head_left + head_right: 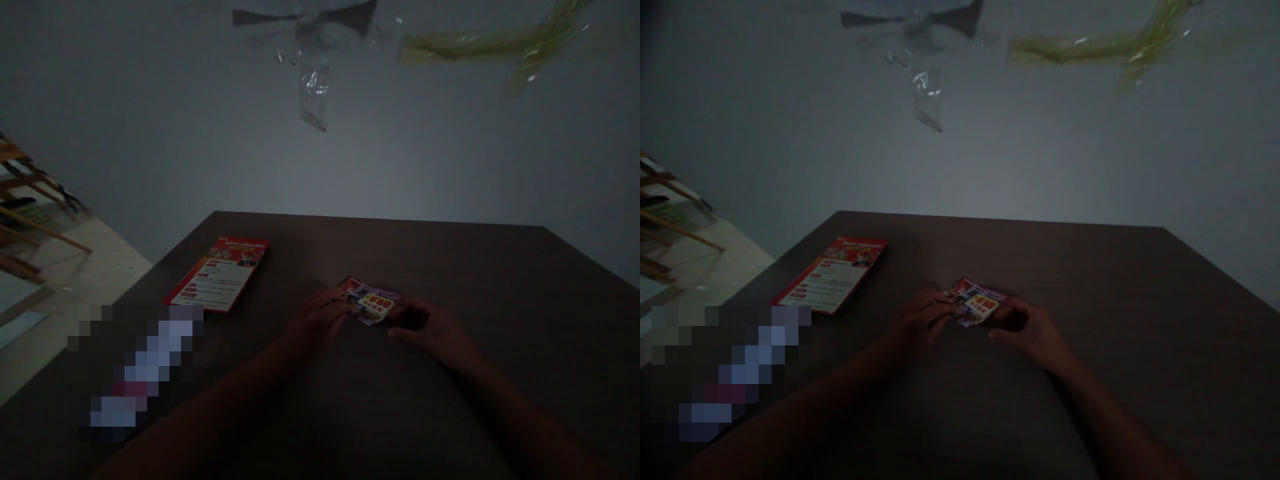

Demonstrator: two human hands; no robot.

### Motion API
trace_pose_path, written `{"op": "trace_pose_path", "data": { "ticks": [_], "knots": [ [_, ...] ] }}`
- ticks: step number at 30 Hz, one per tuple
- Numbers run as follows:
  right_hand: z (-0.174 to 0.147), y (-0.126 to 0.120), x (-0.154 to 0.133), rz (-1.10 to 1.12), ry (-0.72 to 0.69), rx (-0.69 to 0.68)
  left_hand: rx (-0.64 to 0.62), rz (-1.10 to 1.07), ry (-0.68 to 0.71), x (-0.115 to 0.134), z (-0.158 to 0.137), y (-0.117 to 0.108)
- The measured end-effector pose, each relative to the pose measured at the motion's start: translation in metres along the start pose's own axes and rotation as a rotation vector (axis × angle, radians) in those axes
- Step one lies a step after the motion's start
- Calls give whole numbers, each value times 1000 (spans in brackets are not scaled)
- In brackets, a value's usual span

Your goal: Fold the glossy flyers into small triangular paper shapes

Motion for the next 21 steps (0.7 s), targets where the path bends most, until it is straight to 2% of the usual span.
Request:
{"op": "trace_pose_path", "data": {
  "ticks": [3,6,11,16,21],
  "knots": [
    [3,-9,-5,-155,-158,107,-53,-46,-11,1,-1,5],
    [2,-11,-14,-232,-320,156,-102,-120,-34,3,-1,7],
    [-4,-9,-29,-287,-530,122,-188,-224,-92,3,-2,13],
    [-5,2,-25,-335,-566,-23,-270,-221,-73,4,-5,19],
    [-7,5,-22,-362,-609,-69,-309,-175,-82,3,-5,21]
  ]
}}
Point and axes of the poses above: each hand's wrist, its own z-axis towards the middle knuckle, its own y-axis out of the palm, x = y × z, the point moved 8 cm from there along z, towards the middle knuckle, and after that the axes turned 11 degrees about x, right-handed, at the moved point
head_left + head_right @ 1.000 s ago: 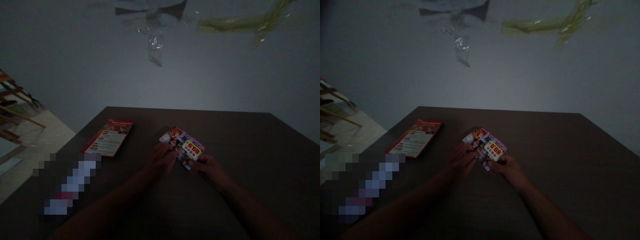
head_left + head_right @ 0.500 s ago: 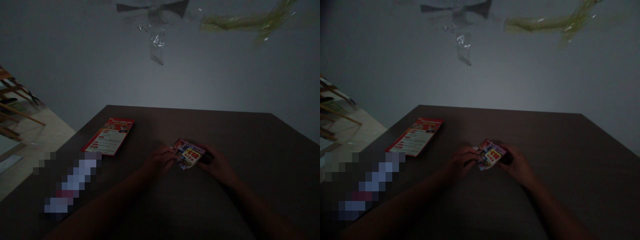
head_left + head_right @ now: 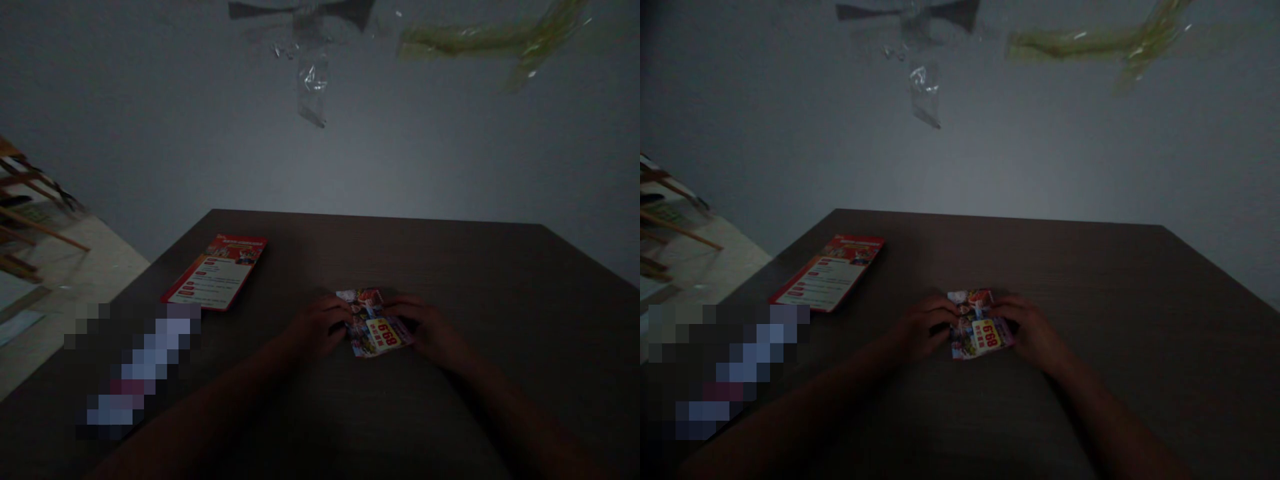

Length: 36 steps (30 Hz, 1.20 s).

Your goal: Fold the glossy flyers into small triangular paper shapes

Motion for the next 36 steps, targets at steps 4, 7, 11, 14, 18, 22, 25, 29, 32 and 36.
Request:
{"op": "trace_pose_path", "data": {
  "ticks": [4,7,11,14,18,22,25,29,32,36],
  "knots": [
    [-1,2,1,-11,-22,-33,7,84,6,-2,-2,-1],
    [0,4,3,-31,-16,-29,17,164,22,-2,-4,-3],
    [-1,6,8,-29,-3,-28,2,271,0,-2,-4,-5],
    [-2,7,10,-27,3,-36,-16,304,-11,-1,-2,-5],
    [-1,5,7,-31,-1,-28,-46,320,-33,-3,-3,-3],
    [3,5,0,-73,19,-49,-36,322,-55,-4,-3,-3],
    [5,4,-3,-79,70,-59,-22,323,-88,-6,-3,-5],
    [6,3,-2,-49,117,-41,13,300,-125,-8,-3,-7],
    [6,3,1,-47,144,-34,29,280,-140,-10,-3,-6],
    [3,1,6,-11,219,-13,104,184,-146,-10,-1,-9]
  ]
}}
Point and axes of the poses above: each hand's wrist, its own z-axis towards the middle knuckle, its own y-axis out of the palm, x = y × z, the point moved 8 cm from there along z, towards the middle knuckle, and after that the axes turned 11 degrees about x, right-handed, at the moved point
